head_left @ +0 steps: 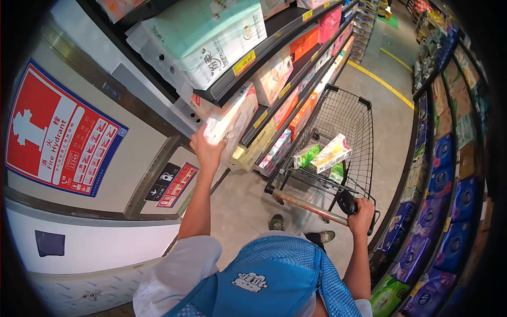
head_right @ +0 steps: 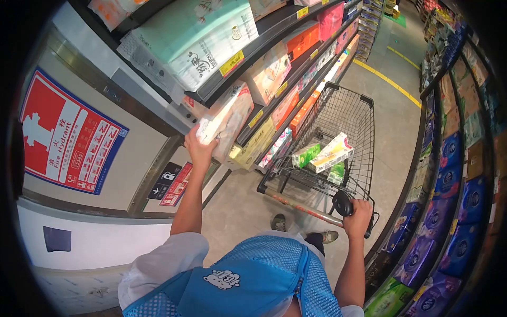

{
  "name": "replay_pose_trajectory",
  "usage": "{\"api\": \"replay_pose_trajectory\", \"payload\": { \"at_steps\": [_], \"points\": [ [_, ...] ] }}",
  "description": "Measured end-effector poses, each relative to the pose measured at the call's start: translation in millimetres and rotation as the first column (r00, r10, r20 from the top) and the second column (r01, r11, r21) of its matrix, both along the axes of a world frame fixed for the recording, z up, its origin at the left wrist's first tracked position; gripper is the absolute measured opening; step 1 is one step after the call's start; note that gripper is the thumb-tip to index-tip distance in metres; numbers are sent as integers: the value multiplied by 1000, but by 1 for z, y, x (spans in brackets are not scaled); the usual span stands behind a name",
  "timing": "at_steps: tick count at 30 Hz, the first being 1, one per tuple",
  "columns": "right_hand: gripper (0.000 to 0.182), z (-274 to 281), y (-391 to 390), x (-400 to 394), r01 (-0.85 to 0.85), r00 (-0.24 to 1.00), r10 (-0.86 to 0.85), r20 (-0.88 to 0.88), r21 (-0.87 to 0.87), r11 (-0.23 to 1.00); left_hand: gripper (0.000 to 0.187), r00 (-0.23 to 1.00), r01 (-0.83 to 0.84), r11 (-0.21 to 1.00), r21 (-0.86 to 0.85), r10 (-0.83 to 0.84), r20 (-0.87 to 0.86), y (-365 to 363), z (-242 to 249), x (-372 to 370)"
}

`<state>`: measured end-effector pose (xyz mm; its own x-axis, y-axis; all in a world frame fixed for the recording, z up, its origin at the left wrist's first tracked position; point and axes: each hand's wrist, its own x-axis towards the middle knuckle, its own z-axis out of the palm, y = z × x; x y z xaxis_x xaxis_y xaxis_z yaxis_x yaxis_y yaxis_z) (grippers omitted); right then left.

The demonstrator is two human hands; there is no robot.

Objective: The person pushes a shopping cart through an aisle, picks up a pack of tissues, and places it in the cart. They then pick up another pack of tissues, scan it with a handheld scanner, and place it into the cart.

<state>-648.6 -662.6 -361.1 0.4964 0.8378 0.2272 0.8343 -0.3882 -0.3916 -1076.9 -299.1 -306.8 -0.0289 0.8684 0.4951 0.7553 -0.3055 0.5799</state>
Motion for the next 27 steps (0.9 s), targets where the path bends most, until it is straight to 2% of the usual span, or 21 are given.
{"api": "replay_pose_trajectory", "payload": {
  "at_steps": [6,10,14,17,23,27],
  "points": [
    [28,2,2,-1,-4,1000,3,14,8,1000,96,997,-67,991,-113,69,14,37,6,9],
    [28,2,-1,0,-11,1000,11,13,9,1000,99,1000,18,995,-100,-17,5,45,-4,-6],
    [26,-3,-1,3,-24,999,23,22,20,1000,99,1000,19,984,-179,-15,27,34,6,-7],
    [28,-5,-1,4,-17,1000,17,0,-3,1000,98,999,35,994,-105,-35,3,36,0,-12],
    [29,-5,-3,5,-28,999,27,21,32,999,93,998,26,999,-39,-23,62,0,1,-7],
    [27,-3,-5,8,-58,998,58,4,25,998,91,987,-128,989,-78,134,84,-64,-8,-18]
  ]
}}
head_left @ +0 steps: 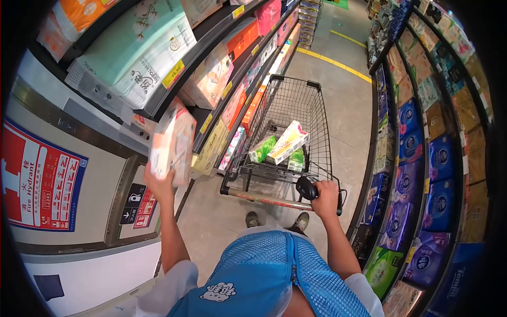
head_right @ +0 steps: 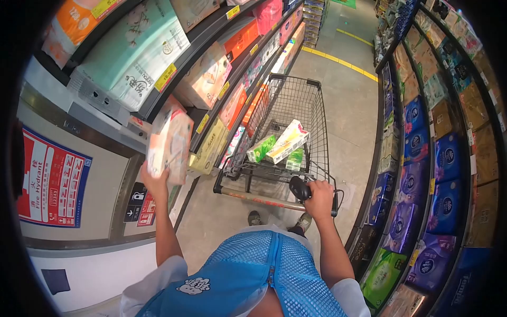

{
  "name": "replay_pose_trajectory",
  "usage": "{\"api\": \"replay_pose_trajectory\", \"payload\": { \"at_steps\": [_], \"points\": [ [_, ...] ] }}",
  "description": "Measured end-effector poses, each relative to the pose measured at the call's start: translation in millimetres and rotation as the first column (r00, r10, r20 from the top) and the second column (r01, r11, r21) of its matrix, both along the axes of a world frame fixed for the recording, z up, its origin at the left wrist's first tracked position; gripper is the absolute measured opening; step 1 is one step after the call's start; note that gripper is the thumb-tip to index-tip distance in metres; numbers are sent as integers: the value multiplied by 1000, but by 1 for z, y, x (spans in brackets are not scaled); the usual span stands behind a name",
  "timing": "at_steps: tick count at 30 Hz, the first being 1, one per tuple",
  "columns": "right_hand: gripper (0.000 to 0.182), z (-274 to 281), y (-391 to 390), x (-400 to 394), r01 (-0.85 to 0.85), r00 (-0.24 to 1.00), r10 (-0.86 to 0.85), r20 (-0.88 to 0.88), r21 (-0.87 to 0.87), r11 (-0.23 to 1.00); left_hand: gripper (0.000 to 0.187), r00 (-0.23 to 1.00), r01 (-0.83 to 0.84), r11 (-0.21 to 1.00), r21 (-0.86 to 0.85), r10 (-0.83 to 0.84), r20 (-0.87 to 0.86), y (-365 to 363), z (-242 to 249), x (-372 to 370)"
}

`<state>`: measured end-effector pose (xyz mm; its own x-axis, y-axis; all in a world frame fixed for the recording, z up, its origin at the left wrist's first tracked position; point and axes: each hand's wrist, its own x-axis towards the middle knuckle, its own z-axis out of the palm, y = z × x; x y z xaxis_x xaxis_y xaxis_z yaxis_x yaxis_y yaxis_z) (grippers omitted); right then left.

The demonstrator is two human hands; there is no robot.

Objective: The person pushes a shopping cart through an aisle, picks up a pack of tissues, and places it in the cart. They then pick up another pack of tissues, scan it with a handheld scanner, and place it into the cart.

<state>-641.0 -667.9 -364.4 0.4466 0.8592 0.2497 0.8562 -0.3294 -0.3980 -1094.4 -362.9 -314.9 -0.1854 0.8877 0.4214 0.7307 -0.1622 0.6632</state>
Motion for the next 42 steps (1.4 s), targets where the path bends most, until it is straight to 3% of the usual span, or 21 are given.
{"api": "replay_pose_trajectory", "payload": {
  "at_steps": [1,5,8,11,15,16,20,23,26,30,35,38,42],
  "points": [
    [27,0,0,0,-4,1000,4,-13,14,1000,90,998,-60,998,-7,60,-2,-18,-3,-3],
    [26,3,-3,-2,20,999,-23,-42,-53,998,77,941,-149,986,-80,166,294,-84,-4,-29],
    [26,3,-1,1,2,998,-5,-64,-49,999,63,800,-164,970,-181,238,550,-125,20,-33],
    [26,-1,-1,5,-44,997,41,-66,-54,998,60,784,-201,965,-170,262,562,-159,35,-37],
    [26,-3,0,9,-98,992,93,-87,-50,994,58,553,-228,945,-236,325,767,-195,56,-17],
    [26,-4,-1,10,-107,991,103,-85,-45,993,56,548,-201,938,-282,347,761,-202,45,-26],
    [28,-6,-4,15,-153,984,153,-93,4,988,59,304,193,955,-226,161,939,-220,49,11],
    [27,-2,-8,23,-187,973,191,-131,43,981,63,76,434,871,-230,219,973,-220,50,57],
    [29,12,-17,39,-170,972,181,-150,85,982,65,33,535,799,-273,303,952,-219,38,104],
    [31,32,-35,68,-123,973,148,-174,146,982,60,96,608,714,-348,369,925,-213,21,146],
    [28,37,-61,94,-76,954,92,-284,67,995,53,184,651,623,-434,425,886,-195,-7,165],
    [25,27,-60,104,-19,933,57,-356,109,994,51,252,647,589,-485,435,864,-173,-9,175],
    [26,27,-38,106,52,901,5,-433,120,991,52,326,754,455,-474,367,871,-138,2,161]
  ]
}}
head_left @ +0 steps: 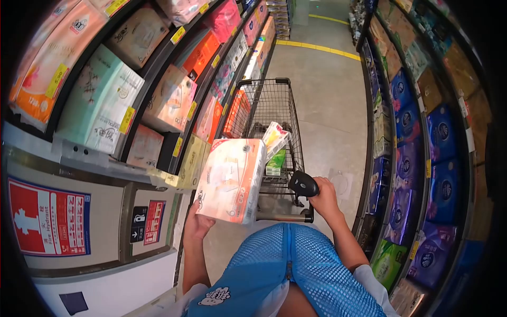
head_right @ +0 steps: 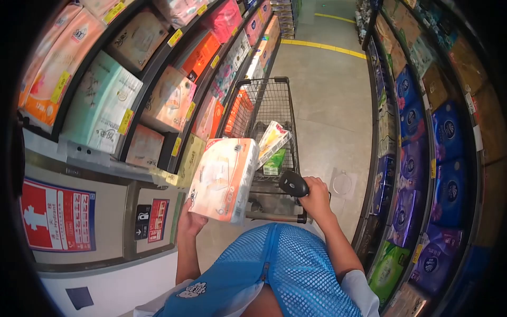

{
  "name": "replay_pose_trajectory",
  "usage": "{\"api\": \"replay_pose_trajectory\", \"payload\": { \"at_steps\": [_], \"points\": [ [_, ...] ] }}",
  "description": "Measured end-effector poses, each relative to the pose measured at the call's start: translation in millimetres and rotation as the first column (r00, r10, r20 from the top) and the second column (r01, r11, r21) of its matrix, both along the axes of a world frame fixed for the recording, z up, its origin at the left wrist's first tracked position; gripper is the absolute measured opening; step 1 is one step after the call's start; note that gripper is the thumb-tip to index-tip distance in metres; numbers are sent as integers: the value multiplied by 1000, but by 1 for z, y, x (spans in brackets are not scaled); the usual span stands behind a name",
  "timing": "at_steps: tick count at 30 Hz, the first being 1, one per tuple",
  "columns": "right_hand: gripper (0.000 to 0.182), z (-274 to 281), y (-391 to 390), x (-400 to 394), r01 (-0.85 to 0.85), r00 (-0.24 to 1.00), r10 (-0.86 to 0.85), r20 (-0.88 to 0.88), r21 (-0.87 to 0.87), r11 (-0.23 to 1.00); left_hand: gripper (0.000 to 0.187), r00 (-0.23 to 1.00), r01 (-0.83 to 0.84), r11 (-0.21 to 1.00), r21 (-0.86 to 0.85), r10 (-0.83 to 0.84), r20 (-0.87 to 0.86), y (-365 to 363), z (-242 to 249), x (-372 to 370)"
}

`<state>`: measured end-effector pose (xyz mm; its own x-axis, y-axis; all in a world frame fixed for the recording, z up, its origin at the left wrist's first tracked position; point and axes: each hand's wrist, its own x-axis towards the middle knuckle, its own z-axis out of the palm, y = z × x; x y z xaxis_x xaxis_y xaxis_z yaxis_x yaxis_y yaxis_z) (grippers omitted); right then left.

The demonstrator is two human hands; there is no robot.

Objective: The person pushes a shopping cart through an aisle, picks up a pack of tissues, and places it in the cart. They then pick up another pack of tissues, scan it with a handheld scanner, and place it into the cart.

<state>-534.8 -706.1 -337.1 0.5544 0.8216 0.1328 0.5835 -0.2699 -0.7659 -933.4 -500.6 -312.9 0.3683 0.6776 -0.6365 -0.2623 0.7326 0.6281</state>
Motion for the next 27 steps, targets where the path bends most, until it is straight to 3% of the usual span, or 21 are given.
{"api": "replay_pose_trajectory", "payload": {
  "at_steps": [3,12,18,27],
  "points": [
    [26,1,13,-9,-6,1000,6,-29,9,1000,54,989,148,989,2,-148,7,17,6,-16],
    [25,0,40,-24,12,999,-13,-46,-24,1000,67,940,326,920,217,-291,-177,58,3,-23],
    [24,5,27,-26,41,997,-44,-69,-40,998,72,918,376,924,67,-362,-162,85,-15,-27],
    [19,2,7,-33,34,995,-40,-92,-74,997,74,851,490,872,-17,-483,-207,113,-26,-29]
  ]
}}
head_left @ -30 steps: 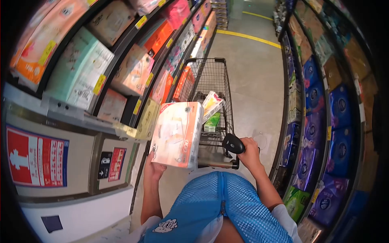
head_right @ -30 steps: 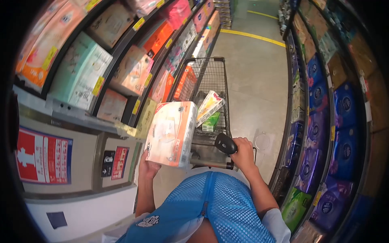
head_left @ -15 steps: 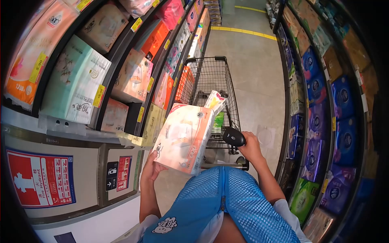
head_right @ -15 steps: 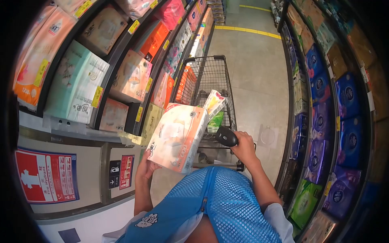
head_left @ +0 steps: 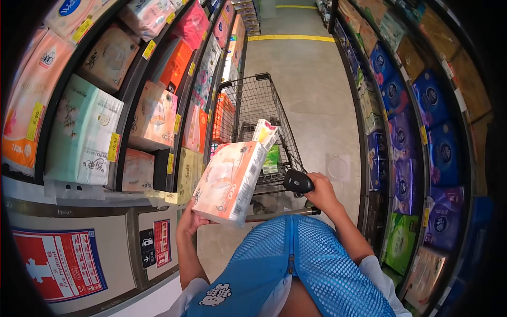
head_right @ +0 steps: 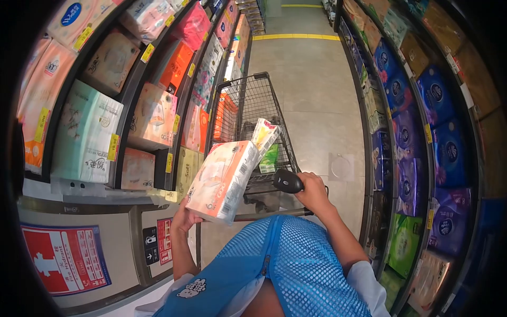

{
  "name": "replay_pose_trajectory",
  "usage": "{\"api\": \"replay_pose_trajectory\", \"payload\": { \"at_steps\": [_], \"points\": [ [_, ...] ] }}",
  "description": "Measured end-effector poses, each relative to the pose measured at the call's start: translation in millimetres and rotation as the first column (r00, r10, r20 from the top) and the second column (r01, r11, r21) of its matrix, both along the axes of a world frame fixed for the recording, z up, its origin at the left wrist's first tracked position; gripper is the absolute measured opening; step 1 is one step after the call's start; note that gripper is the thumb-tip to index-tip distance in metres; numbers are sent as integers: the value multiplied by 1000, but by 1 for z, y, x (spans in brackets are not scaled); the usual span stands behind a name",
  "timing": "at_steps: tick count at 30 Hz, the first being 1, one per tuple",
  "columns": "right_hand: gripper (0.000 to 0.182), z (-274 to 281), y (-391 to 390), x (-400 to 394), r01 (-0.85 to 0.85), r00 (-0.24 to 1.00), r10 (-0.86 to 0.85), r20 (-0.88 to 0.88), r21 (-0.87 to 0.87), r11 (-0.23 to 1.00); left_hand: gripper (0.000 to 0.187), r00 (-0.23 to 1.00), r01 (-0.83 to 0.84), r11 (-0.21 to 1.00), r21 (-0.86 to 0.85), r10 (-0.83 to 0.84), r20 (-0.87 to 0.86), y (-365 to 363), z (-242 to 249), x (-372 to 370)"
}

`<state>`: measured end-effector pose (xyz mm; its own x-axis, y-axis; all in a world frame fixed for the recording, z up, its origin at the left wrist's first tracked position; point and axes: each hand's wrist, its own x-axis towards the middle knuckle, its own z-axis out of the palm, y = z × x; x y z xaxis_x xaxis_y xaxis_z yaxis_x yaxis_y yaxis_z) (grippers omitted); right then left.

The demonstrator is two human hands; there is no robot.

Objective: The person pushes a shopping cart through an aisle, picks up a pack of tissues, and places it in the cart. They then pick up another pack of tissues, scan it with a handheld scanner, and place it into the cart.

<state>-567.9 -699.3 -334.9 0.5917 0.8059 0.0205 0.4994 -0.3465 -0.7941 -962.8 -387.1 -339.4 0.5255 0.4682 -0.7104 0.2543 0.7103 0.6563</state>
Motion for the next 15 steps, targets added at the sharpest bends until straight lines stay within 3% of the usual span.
{"api": "replay_pose_trajectory", "payload": {
  "at_steps": [8,15],
  "points": [
    [17,0,-4,-3,-16,1000,16,15,27,1000,73,999,-39,999,32,38,31,-12,-2,1],
    [16,3,-2,-7,-14,998,18,63,-54,998,78,997,-16,996,85,10,74,-15,-15,-7]
  ]
}}
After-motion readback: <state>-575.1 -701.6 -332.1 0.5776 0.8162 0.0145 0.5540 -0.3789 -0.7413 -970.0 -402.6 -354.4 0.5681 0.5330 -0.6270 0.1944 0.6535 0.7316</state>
